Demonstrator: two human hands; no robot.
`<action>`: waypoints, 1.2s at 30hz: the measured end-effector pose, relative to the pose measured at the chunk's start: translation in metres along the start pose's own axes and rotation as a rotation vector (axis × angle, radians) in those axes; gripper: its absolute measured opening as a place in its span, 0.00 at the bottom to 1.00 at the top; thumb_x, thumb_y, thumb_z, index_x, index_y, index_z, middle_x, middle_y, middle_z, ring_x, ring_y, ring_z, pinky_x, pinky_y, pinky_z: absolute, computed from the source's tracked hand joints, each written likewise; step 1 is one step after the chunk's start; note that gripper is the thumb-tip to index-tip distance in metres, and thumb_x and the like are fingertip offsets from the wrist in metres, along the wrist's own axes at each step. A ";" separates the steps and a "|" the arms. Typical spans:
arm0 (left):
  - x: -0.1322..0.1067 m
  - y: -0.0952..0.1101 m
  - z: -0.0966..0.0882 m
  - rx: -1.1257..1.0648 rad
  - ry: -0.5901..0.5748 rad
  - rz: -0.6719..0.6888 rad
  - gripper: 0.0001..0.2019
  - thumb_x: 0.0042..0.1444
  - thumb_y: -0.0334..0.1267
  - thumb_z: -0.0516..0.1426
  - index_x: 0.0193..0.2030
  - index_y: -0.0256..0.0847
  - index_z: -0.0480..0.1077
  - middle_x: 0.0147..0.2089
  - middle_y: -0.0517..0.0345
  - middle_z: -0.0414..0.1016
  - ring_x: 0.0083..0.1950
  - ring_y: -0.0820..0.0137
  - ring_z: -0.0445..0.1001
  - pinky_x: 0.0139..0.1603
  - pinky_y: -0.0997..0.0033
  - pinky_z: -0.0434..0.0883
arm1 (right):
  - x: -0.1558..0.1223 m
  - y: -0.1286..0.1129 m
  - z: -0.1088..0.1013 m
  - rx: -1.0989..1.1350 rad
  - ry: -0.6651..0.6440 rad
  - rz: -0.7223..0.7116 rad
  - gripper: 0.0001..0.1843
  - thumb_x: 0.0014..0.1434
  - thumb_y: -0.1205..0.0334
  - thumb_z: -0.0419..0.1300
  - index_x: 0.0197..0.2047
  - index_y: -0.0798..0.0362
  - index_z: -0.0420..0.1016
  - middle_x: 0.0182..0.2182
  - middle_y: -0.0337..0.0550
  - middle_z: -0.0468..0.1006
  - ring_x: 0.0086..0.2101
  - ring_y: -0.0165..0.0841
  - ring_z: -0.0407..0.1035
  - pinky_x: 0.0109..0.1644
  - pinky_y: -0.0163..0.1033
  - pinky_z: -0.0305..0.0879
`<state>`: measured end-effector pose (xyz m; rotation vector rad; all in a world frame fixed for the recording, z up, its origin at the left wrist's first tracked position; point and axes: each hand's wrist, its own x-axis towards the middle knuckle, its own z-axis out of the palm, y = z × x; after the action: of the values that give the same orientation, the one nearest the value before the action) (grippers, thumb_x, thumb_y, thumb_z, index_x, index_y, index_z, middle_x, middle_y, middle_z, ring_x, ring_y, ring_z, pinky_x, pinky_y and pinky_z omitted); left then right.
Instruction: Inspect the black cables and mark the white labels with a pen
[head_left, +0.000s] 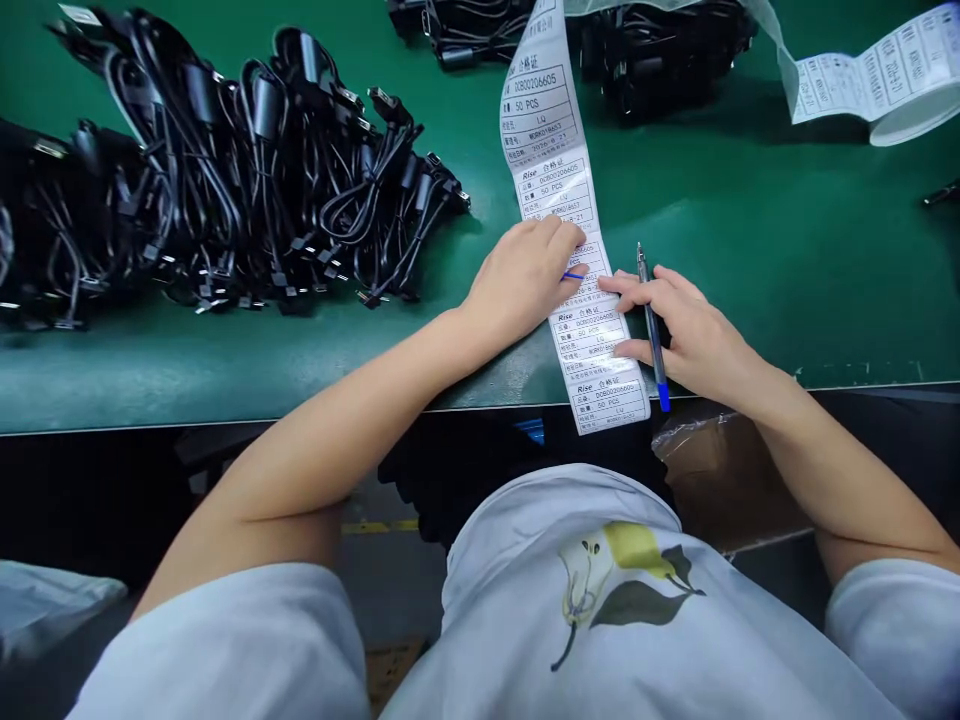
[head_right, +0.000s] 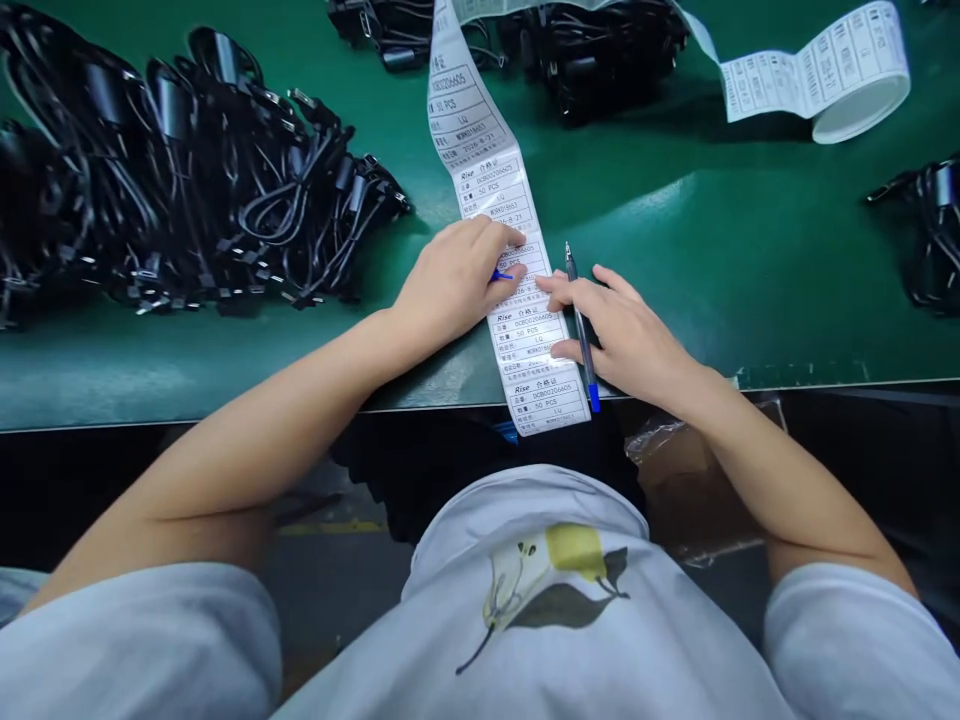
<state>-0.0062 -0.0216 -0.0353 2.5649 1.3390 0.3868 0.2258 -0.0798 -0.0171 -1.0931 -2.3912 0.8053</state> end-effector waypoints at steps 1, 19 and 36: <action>0.002 -0.002 -0.001 0.001 0.003 -0.011 0.14 0.66 0.38 0.49 0.54 0.34 0.65 0.50 0.46 0.70 0.55 0.55 0.70 0.58 0.50 0.67 | 0.000 0.000 0.000 -0.001 0.005 0.001 0.18 0.65 0.62 0.62 0.56 0.48 0.63 0.63 0.47 0.70 0.65 0.45 0.61 0.72 0.61 0.46; 0.009 0.004 -0.029 -0.114 -0.071 0.022 0.16 0.66 0.44 0.55 0.56 0.39 0.69 0.43 0.54 0.76 0.47 0.64 0.74 0.53 0.62 0.69 | -0.022 -0.003 -0.003 -0.115 -0.062 0.032 0.29 0.58 0.49 0.69 0.57 0.46 0.62 0.66 0.50 0.66 0.67 0.50 0.56 0.71 0.66 0.45; -0.034 0.025 -0.017 -0.168 -0.143 0.408 0.26 0.62 0.48 0.59 0.61 0.32 0.65 0.33 0.60 0.75 0.36 0.69 0.76 0.68 0.55 0.64 | -0.028 -0.034 0.025 0.592 0.692 0.228 0.07 0.67 0.57 0.58 0.40 0.47 0.77 0.21 0.35 0.67 0.19 0.31 0.59 0.36 0.47 0.68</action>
<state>-0.0116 -0.0623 -0.0164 2.6531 0.6999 0.3570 0.2106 -0.1278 -0.0174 -1.1464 -1.3587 0.9295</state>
